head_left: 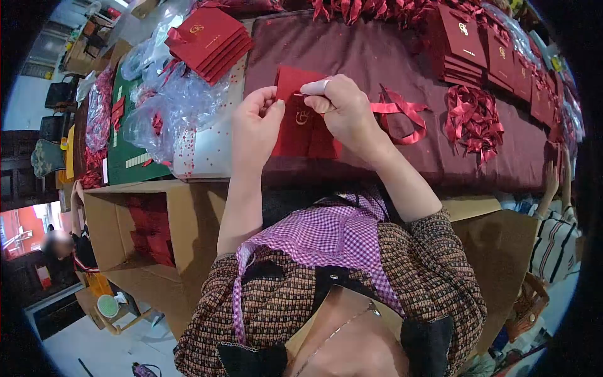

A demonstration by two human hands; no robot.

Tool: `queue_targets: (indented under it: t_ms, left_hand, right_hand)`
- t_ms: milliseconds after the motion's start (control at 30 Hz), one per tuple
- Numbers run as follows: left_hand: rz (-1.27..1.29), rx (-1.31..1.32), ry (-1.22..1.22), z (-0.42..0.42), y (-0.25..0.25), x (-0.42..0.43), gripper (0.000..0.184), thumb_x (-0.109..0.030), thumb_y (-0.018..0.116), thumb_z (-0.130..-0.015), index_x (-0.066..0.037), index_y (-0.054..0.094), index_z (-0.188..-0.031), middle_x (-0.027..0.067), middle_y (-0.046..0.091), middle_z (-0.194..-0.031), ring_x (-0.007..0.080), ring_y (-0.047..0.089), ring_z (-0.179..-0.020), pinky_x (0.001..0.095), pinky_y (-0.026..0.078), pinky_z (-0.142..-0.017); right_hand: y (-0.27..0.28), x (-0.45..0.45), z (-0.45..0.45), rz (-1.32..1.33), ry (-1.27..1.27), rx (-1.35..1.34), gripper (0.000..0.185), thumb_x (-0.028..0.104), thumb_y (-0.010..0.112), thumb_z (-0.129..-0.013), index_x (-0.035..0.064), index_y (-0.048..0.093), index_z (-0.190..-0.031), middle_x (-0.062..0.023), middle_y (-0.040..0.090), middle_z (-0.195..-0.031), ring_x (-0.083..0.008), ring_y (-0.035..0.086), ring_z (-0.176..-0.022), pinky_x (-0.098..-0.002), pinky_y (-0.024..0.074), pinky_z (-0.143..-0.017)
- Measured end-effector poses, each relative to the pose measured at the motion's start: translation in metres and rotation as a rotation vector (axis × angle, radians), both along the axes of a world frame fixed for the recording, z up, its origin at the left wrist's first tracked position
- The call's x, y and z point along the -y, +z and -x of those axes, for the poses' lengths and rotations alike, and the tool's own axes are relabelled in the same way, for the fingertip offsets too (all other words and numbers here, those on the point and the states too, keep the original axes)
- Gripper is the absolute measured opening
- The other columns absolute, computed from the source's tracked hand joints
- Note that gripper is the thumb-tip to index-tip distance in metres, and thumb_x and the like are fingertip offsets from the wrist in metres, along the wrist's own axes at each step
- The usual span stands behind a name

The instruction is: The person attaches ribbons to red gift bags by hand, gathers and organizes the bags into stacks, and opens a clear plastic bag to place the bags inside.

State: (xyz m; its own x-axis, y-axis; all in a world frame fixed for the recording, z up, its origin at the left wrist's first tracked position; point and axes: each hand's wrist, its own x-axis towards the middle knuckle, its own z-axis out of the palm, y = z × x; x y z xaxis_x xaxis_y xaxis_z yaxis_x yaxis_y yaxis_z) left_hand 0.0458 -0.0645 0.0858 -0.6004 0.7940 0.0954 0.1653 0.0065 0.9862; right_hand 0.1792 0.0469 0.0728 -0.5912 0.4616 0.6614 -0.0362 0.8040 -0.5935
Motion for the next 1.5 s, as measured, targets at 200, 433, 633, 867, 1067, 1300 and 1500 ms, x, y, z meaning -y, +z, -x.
queue_targets:
  t_ms: [200,433,633,867,1067,1300,1500]
  left_hand:
    - [-0.035,-0.081,-0.001,-0.006,0.004,0.003,0.018,0.0,0.06,-0.082,0.004,0.062,-0.1,-0.0006,0.06,-0.081,0.0033,0.051,-0.068,0.0191,0.043,-0.062]
    - [0.001,-0.109,0.015,-0.014,0.013,0.002,0.021,0.002,0.061,-0.082,0.004,0.063,-0.102,-0.0021,0.058,-0.083,0.0033,0.05,-0.072,0.0176,0.042,-0.066]
    - [-0.023,-0.229,0.026,-0.016,0.008,0.002,0.019,0.0,0.061,-0.082,0.003,0.063,-0.101,0.002,0.06,-0.081,0.0049,0.052,-0.067,0.0203,0.045,-0.062]
    - [-0.097,-0.554,0.069,-0.023,0.005,-0.002,0.022,0.005,0.058,-0.075,0.004,0.061,-0.097,0.0142,0.061,-0.081,0.0248,0.059,-0.071,0.0338,0.048,-0.066]
    - [-0.172,-0.816,0.058,-0.03,0.014,-0.004,0.02,0.005,0.056,-0.072,0.003,0.061,-0.091,0.0163,0.058,-0.077,0.0339,0.056,-0.073,0.0407,0.045,-0.066]
    - [-0.174,-0.493,-0.046,-0.026,0.013,0.002,0.018,0.003,0.057,-0.079,0.005,0.062,-0.096,0.0189,0.061,-0.081,0.0297,0.061,-0.076,0.0346,0.049,-0.066]
    - [-0.21,-0.631,-0.201,-0.006,0.011,-0.001,0.02,0.006,0.057,-0.077,0.001,0.061,-0.095,0.0138,0.057,-0.074,0.0275,0.056,-0.069,0.0337,0.046,-0.063]
  right_hand:
    - [0.004,0.005,0.003,-0.152,-0.065,-0.016,0.012,0.009,0.067,-0.076,0.0022,0.06,-0.083,-0.0104,0.061,-0.078,-0.0297,0.056,-0.073,-0.037,0.0429,-0.069]
    - [0.011,0.006,0.0,-0.268,-0.099,0.035,0.013,0.006,0.067,-0.074,0.0027,0.058,-0.081,-0.0093,0.059,-0.076,-0.0276,0.055,-0.072,-0.0369,0.0406,-0.066]
    - [0.015,0.005,-0.001,-0.359,-0.107,0.092,0.012,0.006,0.066,-0.074,0.0041,0.056,-0.081,-0.0086,0.056,-0.073,-0.0265,0.053,-0.07,-0.0365,0.0403,-0.067]
    - [0.027,0.007,0.0,-0.429,-0.138,0.23,0.009,0.009,0.061,-0.07,0.0042,0.055,-0.075,-0.0112,0.057,-0.071,-0.027,0.054,-0.071,-0.0374,0.0411,-0.069]
    - [0.043,0.003,-0.001,-0.348,-0.06,0.337,0.011,0.012,0.057,-0.071,0.0014,0.057,-0.071,-0.0174,0.06,-0.067,-0.0323,0.058,-0.066,-0.0428,0.0444,-0.067]
    - [0.053,-0.017,-0.007,0.14,0.131,0.41,0.011,0.009,0.057,-0.073,-0.0014,0.057,-0.076,-0.0195,0.057,-0.067,-0.0329,0.057,-0.06,-0.0392,0.0441,-0.058]
    - [0.056,-0.018,-0.019,0.227,0.248,0.407,0.011,0.009,0.062,-0.076,-0.0016,0.059,-0.078,-0.0155,0.059,-0.066,-0.0253,0.058,-0.06,-0.0354,0.0442,-0.058]
